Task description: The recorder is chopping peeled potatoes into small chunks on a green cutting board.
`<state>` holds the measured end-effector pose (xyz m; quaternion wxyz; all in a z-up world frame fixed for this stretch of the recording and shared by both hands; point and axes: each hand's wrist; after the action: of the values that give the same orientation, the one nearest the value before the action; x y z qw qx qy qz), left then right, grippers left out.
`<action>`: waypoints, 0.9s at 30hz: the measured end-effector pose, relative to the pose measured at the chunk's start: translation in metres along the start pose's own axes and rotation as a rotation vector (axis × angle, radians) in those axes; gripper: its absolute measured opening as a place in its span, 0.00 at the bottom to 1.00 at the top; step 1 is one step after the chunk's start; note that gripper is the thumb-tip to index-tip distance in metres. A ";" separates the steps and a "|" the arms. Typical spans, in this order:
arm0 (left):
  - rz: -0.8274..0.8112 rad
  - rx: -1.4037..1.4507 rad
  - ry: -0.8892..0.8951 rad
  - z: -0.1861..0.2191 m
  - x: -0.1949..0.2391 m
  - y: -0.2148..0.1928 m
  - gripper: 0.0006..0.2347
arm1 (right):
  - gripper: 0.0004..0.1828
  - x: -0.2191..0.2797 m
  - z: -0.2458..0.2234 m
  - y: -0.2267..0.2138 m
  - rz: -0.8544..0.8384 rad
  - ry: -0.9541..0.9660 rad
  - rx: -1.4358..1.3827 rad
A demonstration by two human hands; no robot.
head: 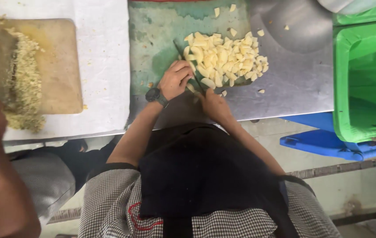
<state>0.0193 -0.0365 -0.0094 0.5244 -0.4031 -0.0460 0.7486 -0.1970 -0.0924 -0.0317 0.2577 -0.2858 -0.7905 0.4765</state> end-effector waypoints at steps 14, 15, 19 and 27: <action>0.002 -0.012 -0.004 0.002 -0.003 -0.002 0.06 | 0.22 -0.003 0.005 0.001 -0.051 0.054 -0.142; -0.001 -0.005 -0.002 0.003 -0.004 0.000 0.06 | 0.22 -0.005 0.008 0.001 -0.050 0.062 -0.141; 0.003 -0.038 0.013 0.004 -0.002 -0.004 0.07 | 0.24 -0.016 0.004 -0.017 -0.117 0.105 -0.199; 0.035 -0.081 0.031 0.014 -0.004 -0.001 0.08 | 0.22 -0.058 -0.003 -0.080 -0.398 0.387 -1.325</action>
<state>0.0119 -0.0340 0.0024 0.4953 -0.4361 -0.0612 0.7489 -0.1702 -0.1617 0.0333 0.2477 -0.3119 -0.8908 -0.2188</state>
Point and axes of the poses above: each hand's wrist, its own x-axis away from the middle knuckle, its own y-axis out of the palm, z = x × y, and after that the axes turned 1 degree about -x, right-handed
